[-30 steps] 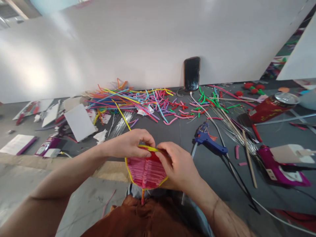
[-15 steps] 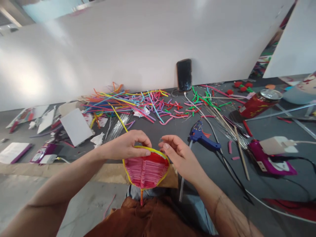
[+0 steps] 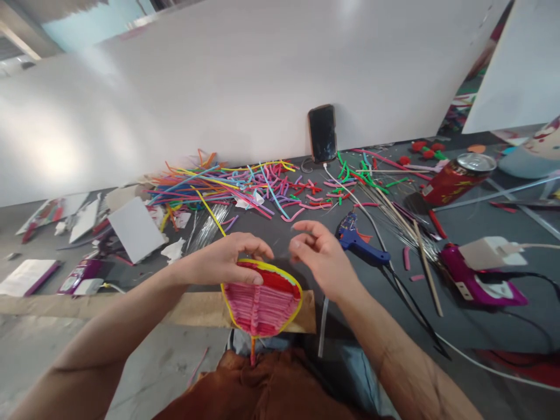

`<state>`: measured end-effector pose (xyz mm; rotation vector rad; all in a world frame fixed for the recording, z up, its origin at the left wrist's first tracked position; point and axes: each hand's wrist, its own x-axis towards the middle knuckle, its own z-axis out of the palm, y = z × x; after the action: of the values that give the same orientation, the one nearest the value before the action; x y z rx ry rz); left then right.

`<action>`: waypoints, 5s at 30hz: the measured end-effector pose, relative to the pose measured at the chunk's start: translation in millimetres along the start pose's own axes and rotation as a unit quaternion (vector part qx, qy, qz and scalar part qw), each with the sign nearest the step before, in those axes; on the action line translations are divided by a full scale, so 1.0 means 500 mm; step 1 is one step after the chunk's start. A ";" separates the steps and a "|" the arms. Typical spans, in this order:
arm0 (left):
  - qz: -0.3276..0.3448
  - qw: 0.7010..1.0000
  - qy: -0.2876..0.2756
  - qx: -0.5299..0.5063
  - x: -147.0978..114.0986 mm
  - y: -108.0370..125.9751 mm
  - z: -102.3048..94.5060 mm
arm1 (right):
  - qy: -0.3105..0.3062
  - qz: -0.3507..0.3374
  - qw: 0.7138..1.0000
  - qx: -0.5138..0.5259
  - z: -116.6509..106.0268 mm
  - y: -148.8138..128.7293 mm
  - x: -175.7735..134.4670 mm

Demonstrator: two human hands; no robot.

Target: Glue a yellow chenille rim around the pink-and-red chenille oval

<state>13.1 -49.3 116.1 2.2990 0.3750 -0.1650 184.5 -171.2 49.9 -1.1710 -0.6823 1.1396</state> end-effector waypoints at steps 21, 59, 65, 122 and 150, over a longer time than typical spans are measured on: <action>0.013 0.993 0.106 0.044 -0.027 -0.004 0.039 | -0.024 -0.202 0.911 -0.359 0.024 0.029 -0.062; -0.012 0.992 0.068 0.108 0.020 0.033 0.027 | -0.040 -0.031 0.961 -0.272 0.019 0.042 -0.067; -0.023 0.991 0.047 0.120 0.018 0.033 0.016 | -0.043 -0.030 0.958 -0.282 0.013 0.040 -0.066; -0.158 0.849 0.406 -0.298 -0.164 -0.100 0.226 | 0.015 0.063 0.998 0.005 0.018 0.112 -0.120; -0.182 0.849 0.225 -0.443 -0.116 -0.018 0.302 | 0.028 -0.025 0.999 -0.035 -0.080 -0.003 -0.073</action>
<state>-44.8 -166.1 20.4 1.3035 0.9109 0.3200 208.6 -219.4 44.5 -1.2350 -0.7099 1.0446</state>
